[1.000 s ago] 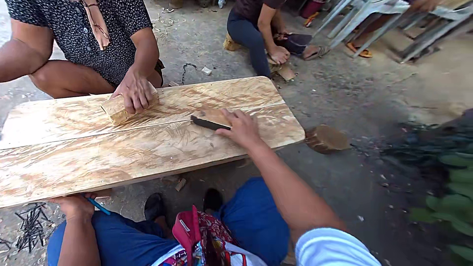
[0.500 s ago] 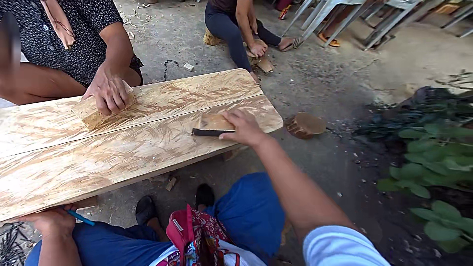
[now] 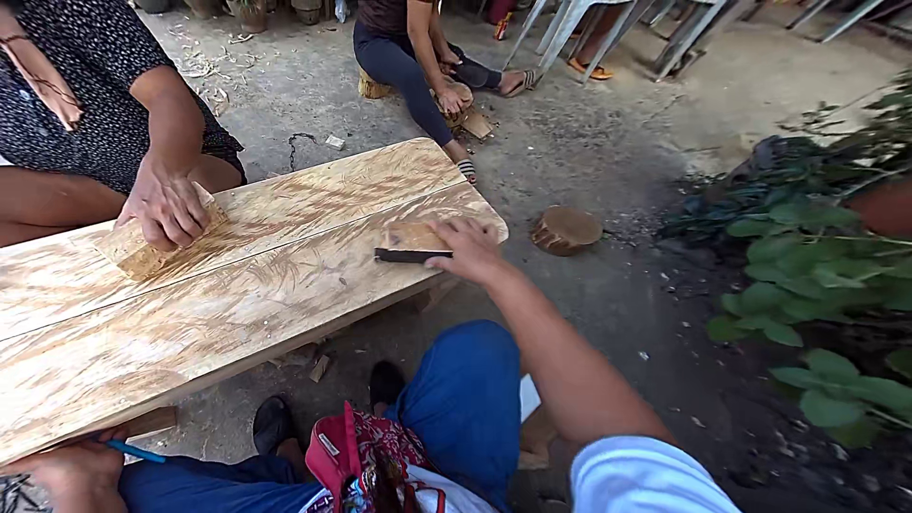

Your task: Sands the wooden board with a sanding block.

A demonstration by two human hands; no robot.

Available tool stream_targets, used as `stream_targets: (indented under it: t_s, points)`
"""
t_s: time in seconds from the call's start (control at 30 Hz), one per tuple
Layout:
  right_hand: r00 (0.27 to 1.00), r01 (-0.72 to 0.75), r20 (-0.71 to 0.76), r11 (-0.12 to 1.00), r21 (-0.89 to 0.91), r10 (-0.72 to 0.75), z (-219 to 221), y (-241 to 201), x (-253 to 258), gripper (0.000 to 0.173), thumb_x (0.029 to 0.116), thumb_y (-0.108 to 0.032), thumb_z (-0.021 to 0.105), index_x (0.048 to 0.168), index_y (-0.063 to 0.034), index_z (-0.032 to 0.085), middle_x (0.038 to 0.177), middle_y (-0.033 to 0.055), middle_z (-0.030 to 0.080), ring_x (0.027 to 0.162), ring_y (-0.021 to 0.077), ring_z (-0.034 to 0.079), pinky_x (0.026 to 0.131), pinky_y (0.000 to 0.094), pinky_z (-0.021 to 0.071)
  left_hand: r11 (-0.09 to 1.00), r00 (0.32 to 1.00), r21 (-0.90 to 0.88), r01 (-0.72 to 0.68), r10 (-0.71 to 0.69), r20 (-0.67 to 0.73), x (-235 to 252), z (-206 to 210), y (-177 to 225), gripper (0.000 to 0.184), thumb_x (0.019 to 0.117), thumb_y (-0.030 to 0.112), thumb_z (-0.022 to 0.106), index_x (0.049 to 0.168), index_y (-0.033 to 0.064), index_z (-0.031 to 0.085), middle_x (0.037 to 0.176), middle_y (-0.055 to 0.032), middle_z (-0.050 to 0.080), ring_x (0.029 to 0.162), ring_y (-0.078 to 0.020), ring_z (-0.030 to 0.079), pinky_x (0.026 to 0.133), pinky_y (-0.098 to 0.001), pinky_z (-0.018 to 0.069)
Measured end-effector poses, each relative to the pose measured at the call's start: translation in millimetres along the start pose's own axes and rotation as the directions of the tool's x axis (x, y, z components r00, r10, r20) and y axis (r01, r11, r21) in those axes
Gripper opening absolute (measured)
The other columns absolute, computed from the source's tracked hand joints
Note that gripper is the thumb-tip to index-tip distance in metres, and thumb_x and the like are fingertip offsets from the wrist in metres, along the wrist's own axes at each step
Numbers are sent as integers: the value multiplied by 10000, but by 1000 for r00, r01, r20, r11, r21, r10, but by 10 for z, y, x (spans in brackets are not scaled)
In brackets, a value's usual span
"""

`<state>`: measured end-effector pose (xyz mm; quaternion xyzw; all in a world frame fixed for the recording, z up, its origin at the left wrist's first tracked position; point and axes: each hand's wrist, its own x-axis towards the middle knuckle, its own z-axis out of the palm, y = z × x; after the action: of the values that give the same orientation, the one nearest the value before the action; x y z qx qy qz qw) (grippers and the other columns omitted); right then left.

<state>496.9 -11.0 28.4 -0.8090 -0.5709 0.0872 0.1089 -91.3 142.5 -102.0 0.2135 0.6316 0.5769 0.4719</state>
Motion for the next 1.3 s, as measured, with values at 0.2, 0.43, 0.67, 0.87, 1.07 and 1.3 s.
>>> stream_targets:
  t_s: [0.2,0.43,0.67,0.87,1.07,1.3]
  points:
    - [962,-254,91,965,-60,258,-259,628,186,986,811,-600,802,1594,-177,378,1524,280,447,1431,512,369,1077,770,266,1000,1000,-13,-3,3,2,57,-15,-35,858,932,762,-123,1054,192,507,615,20,484,447,-112,419,407,-288,378]
    - [984,-153,-99,986,-71,146,35,56,227,1003,742,-874,609,1465,-178,579,1383,269,587,1298,531,495,1024,775,314,999,999,-27,-35,36,7,26,17,-44,790,956,733,-115,924,196,463,536,48,419,420,-88,398,397,-269,371]
    - [980,193,-44,981,-3,-193,532,-1772,259,908,755,-863,612,1407,-231,623,1294,159,647,1273,403,550,1088,746,269,998,998,-11,-54,53,-36,-96,100,-4,768,990,699,-83,1007,181,484,597,25,485,440,-97,417,402,-272,381]
    - [965,258,-56,966,-6,-258,465,-1545,225,803,820,-751,659,1407,-206,617,1234,146,667,1218,373,594,1091,747,267,1000,999,12,13,-12,-41,-95,69,35,714,1014,683,-36,1012,171,463,594,22,474,449,-97,437,421,-278,410]
    - [974,86,-195,985,-152,-115,146,175,345,980,759,-900,523,1395,-165,649,1263,202,681,1255,455,587,1085,804,229,1000,999,22,12,-11,-39,-99,63,25,770,997,694,-68,1105,166,482,652,-18,517,474,-127,462,416,-306,408]
    - [984,27,-171,986,-163,-56,43,428,389,1065,741,-925,498,1384,-87,634,1300,249,648,1244,468,581,1075,737,298,999,1000,38,-5,5,4,-80,15,-1,796,983,696,-102,1147,179,481,672,-7,558,476,-124,496,413,-296,428]
